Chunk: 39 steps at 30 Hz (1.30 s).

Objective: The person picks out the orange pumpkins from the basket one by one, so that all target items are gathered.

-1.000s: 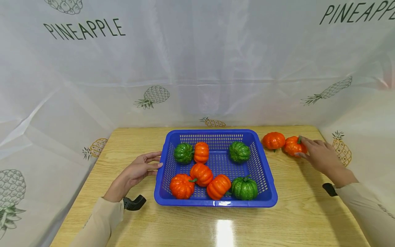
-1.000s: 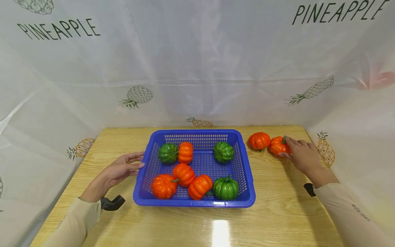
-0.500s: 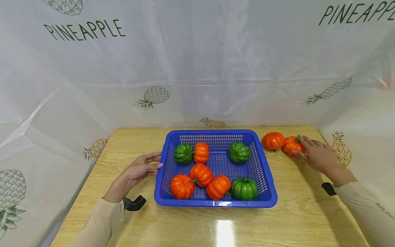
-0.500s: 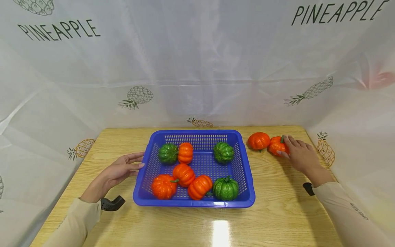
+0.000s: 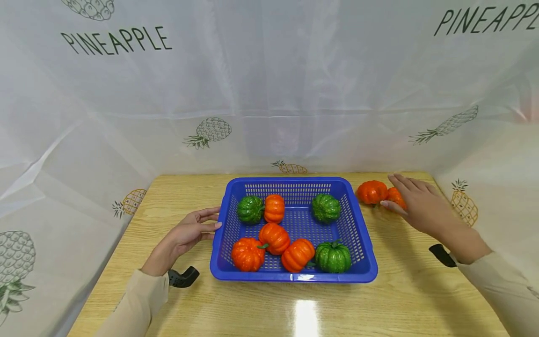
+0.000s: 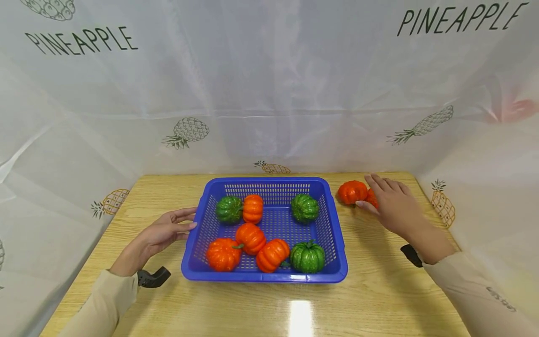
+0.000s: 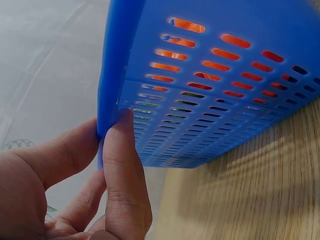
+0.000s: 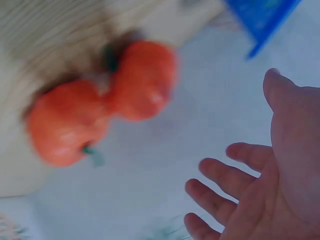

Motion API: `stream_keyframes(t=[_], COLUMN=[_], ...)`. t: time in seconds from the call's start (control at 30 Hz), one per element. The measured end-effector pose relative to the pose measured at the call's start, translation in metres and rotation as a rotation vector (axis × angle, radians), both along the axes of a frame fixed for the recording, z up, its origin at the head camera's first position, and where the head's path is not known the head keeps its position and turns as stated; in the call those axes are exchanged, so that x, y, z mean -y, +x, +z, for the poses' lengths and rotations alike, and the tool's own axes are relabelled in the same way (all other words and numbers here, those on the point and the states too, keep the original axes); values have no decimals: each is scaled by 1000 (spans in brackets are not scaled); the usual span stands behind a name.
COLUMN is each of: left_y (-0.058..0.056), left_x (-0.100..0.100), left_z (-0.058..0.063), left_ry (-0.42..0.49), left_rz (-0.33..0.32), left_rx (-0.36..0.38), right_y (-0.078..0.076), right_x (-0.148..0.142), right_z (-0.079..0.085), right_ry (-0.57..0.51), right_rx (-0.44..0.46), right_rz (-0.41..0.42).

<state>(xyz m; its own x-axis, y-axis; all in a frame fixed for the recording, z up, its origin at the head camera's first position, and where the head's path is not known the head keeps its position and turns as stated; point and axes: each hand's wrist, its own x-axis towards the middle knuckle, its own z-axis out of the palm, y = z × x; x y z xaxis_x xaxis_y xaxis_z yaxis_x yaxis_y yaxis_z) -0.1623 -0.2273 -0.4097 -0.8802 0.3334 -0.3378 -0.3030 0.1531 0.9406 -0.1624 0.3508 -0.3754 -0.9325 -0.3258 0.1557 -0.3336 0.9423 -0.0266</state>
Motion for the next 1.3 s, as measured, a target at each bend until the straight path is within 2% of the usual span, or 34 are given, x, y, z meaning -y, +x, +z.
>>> stream_keyframes(t=[0.27, 0.5, 0.67, 1.0, 1.3], left_y=[1, 0, -1, 1, 2], left_x=[1, 2, 2, 1, 0], left_z=[0, -2, -3, -1, 0], left_ry=[-1, 8, 13, 28, 27], left_rz=[-3, -4, -3, -5, -13], left_rx=[-4, -4, -5, 4, -4], right_y=[17, 24, 25, 33, 37], right_x=[62, 109, 137, 177, 196], right_z=[18, 26, 26, 21, 12], right_ry=[-21, 65, 117, 247, 302], right_rx=[-98, -69, -52, 83, 113], right_rz=[219, 347, 430, 499, 541])
